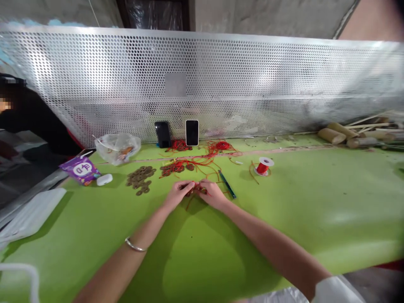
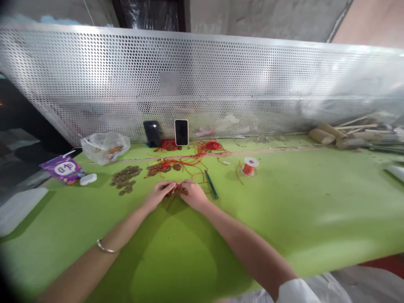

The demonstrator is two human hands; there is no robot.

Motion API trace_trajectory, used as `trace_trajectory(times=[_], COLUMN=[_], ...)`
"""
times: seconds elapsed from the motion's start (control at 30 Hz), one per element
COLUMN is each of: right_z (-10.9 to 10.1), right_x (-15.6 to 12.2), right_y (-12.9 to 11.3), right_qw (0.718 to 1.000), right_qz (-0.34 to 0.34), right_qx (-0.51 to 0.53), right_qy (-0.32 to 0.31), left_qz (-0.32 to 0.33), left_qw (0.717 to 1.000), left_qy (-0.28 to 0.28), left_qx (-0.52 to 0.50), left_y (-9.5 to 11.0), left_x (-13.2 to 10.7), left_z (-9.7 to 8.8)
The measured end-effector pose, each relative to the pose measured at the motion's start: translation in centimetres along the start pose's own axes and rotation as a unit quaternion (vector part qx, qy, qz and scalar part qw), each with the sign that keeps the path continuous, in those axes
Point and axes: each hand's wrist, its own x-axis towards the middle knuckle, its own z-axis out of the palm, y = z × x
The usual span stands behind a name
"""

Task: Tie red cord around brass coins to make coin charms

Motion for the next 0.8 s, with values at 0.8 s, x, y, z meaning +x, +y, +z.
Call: trace_trajectory(times=[0.8], right_z=[0.6], right_x=[-1.1], right_y=[-2.4], right_qw=[0.805], right_qz=[0.203], right_qx=[0.553], right_qy=[-0.075], left_qz=[-0.049], left_qw=[0.994], left_qy=[0.077], left_qx=[-0.063], left_y=[0.3], left_x=[-1.2], left_z=[0.3])
